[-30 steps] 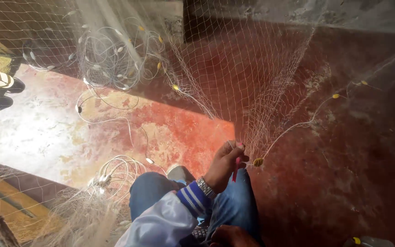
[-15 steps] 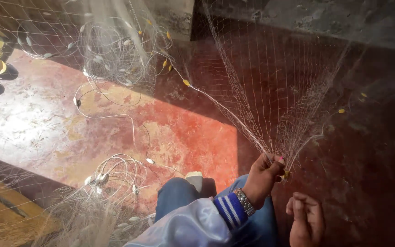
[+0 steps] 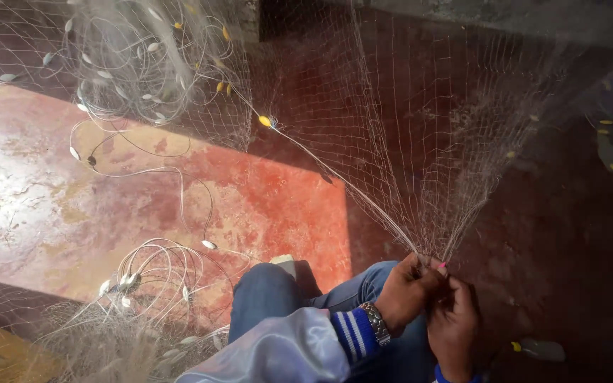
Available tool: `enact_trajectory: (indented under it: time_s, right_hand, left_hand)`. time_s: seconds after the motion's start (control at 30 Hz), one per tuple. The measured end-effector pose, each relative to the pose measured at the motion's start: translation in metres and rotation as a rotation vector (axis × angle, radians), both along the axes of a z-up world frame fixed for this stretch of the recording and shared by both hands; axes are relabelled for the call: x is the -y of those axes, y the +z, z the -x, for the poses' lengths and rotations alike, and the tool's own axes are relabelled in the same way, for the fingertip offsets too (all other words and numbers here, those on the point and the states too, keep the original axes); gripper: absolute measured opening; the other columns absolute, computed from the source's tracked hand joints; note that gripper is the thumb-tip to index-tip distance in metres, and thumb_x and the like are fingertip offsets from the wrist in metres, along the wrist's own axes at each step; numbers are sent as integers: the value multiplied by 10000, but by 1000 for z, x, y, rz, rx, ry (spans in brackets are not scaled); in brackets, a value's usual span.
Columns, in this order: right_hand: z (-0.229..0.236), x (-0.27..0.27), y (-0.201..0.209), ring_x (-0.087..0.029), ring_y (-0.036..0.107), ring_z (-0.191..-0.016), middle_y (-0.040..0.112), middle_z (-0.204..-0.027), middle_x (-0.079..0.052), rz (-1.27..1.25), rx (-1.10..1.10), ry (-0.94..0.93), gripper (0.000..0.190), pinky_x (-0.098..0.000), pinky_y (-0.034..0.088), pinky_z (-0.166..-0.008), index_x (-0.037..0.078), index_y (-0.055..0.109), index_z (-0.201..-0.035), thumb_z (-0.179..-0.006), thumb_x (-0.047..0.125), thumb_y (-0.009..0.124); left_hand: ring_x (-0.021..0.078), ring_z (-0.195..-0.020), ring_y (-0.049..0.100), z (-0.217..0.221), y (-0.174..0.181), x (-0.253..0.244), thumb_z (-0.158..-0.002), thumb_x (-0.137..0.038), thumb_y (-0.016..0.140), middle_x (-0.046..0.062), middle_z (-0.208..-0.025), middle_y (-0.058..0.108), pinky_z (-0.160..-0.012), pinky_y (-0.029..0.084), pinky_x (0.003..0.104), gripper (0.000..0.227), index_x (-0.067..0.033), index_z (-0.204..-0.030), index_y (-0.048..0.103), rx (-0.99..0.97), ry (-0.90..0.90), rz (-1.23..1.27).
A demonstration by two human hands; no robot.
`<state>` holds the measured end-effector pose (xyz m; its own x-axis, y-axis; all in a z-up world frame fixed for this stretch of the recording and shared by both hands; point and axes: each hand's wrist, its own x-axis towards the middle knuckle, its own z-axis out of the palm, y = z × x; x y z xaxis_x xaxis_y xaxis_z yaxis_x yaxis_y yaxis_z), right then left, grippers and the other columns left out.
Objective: The person sits on the floor repairing a fishing net, pulling sections of netting across their lap, cutting the mesh with small pink scissors, and reattaching floats and the weighted line to the net.
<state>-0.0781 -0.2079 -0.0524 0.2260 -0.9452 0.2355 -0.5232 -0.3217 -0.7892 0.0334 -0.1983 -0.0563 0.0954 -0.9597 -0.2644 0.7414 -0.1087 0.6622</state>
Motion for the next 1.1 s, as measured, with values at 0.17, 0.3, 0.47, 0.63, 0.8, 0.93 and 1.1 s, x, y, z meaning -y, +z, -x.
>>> enact_trajectory:
  time_s: [0.17, 0.3, 0.47, 0.63, 0.8, 0.93, 1.1]
  right_hand:
    - [-28, -12, 1, -133, 579, -716, 655, -881, -97, -63, 21, 26, 149, -247, 470, -646, -19, 577, -976, -837, 31, 560]
    - [-23, -10, -22, -86, 491, -650, 592, -770, -56, -248, 246, 92, 105, -197, 413, -595, -18, 553, -950, -883, 37, 494]
    - [-27, -10, -20, -241, 542, -801, 568, -1008, -206, -349, 658, 20, 151, -364, 447, -780, 14, 375, -1063, -953, 116, 355]
    - [-12, -1, -44, -185, 473, -744, 517, -878, -115, -384, 734, -49, 168, -363, 436, -716, 66, 410, -1097, -952, 150, 402]
    - [-6, 11, -41, -107, 362, -566, 436, -709, -39, -522, 885, -56, 126, -247, 307, -473, 124, 451, -1001, -879, 98, 438]
    - [-13, 5, -38, -89, 350, -517, 420, -692, -39, -514, 794, -31, 114, -226, 257, -428, 90, 473, -986, -888, 148, 478]
    - [-25, -2, -67, -115, 380, -492, 487, -715, -70, -822, 805, 25, 207, -240, 244, -382, 25, 541, -933, -878, 222, 505]
  left_hand:
    - [35, -707, 509, -8, -26, -17, -867, -69, 590, -12, -807, 592, -684, 436, 153, 91, -42, -953, 602, -4, 97, 93]
    - [32, -454, 399, -34, -18, -25, -891, -118, 574, -19, -570, 493, -427, 318, 149, 82, -38, -903, 590, -3, 34, 107]
    - [119, -762, 538, -47, -34, -21, -929, -159, 471, 38, -846, 551, -712, 460, 259, 176, -73, -1056, 559, -136, 104, -34]
    - [133, -753, 556, -53, -9, -28, -933, -101, 452, 70, -840, 551, -687, 484, 251, 140, -43, -1046, 511, -265, 58, 13]
    - [114, -589, 502, -67, 2, -30, -913, -93, 392, 32, -766, 473, -533, 405, 225, 185, -73, -1056, 507, -145, 158, -76]
    - [84, -492, 373, -119, 18, -34, -909, -137, 422, 7, -683, 449, -453, 306, 226, 142, -85, -989, 528, -242, 398, -25]
    - [68, -561, 414, -205, 20, -64, -896, -190, 470, -1, -708, 464, -503, 361, 207, 227, -61, -1080, 502, -233, 814, 134]
